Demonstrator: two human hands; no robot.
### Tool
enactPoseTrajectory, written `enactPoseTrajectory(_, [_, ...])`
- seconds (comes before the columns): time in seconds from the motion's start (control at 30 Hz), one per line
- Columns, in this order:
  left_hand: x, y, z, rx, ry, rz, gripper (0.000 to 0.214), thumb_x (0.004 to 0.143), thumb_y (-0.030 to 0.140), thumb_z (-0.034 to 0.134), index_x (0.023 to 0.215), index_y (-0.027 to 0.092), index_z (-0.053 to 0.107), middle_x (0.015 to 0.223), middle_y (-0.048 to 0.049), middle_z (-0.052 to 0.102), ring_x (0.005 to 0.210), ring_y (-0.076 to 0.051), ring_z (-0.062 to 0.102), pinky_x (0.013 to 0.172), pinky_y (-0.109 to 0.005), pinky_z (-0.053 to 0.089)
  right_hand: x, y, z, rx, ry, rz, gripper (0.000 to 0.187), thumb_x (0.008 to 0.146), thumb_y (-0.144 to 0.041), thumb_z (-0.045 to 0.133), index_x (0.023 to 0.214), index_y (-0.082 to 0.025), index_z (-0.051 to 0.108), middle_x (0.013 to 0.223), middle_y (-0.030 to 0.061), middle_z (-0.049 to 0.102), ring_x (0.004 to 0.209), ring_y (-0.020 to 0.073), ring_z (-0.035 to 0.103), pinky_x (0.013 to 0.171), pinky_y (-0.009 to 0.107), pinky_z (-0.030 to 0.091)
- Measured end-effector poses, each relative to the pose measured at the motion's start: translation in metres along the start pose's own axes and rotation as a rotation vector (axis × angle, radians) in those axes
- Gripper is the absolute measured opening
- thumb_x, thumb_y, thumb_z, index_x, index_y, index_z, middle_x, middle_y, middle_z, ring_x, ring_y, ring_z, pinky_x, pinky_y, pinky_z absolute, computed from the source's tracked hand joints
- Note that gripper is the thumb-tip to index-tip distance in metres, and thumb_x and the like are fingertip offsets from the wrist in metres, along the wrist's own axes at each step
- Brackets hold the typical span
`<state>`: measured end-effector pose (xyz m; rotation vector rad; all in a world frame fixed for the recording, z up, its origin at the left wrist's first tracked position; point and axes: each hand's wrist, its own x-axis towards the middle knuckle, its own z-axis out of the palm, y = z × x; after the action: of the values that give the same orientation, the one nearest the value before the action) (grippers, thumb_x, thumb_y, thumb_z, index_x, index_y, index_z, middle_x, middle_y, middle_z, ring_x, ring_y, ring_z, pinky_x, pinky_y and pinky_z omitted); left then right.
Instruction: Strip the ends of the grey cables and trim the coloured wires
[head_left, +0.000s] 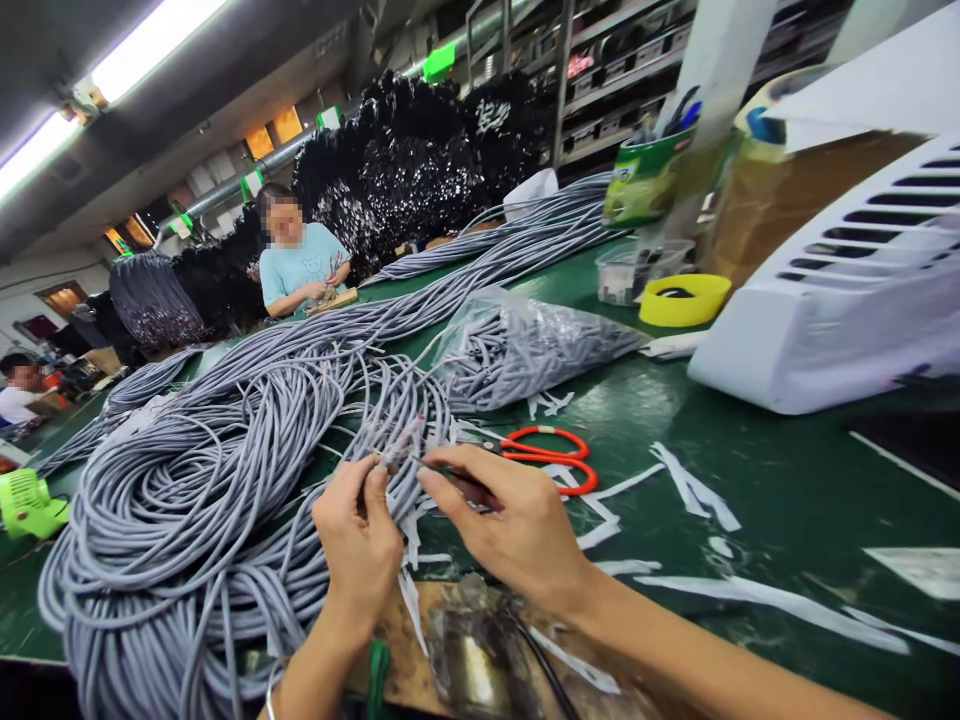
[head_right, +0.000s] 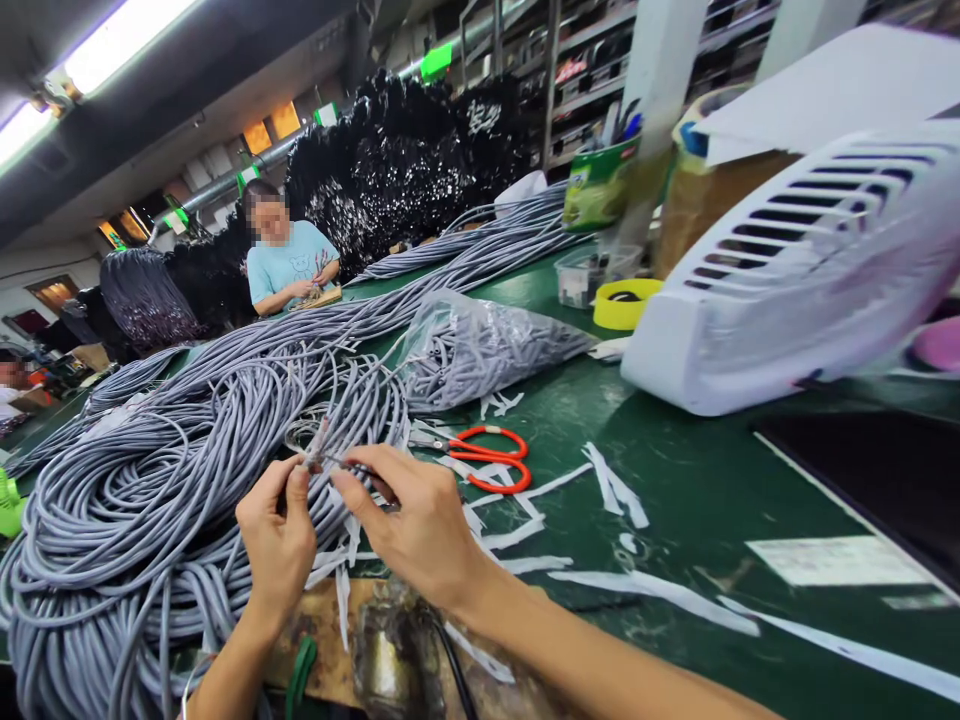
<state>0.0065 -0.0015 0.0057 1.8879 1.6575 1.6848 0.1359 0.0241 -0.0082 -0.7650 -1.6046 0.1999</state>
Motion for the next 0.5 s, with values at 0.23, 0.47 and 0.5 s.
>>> enactPoseTrajectory(0.23, [-0.0042,-0.0013,0.0013,0.048,-0.026,0.007,0.018,0.081,0.021,0.049,0.079,0.017,0.066,0.073,-0.0069,0.068,0.065,-0.018,0.060,0.064,-0.026,0.045,-0.0014,-0.0002,0.0005,-0.128,-0.020,-0.160,0.020,0.086,-0.018,0.046,0.074,-0.015,0.061,0.060,0.0017,0.062,0.048,0.0103,0.055,0.049,0.022,0.041])
enactPoseTrajectory(0.47, [-0.0043,-0.0011,0.0022,0.025,-0.032,0.017,0.018,0.081,0.023,0.050,0.079,0.017,0.067,0.072,-0.0068,0.069,0.065,-0.018,0.061,0.063,-0.026,0.046,-0.0039,0.0011,0.0006,-0.136,-0.042,-0.142,0.021,0.086,-0.018,0.046,0.073,-0.016,0.062,0.059,0.0011,0.063,0.048,0.0103,0.056,0.048,0.022,0.040])
enactPoseTrajectory(0.5, [-0.0042,-0.0010,0.0024,0.027,-0.033,0.025,0.018,0.081,0.022,0.050,0.079,0.017,0.068,0.072,-0.0067,0.069,0.065,-0.018,0.061,0.063,-0.026,0.046,-0.0045,0.0012,0.0008,-0.133,-0.039,-0.141,0.020,0.086,-0.018,0.046,0.073,-0.015,0.062,0.059,0.0012,0.063,0.048,0.0102,0.055,0.048,0.022,0.040])
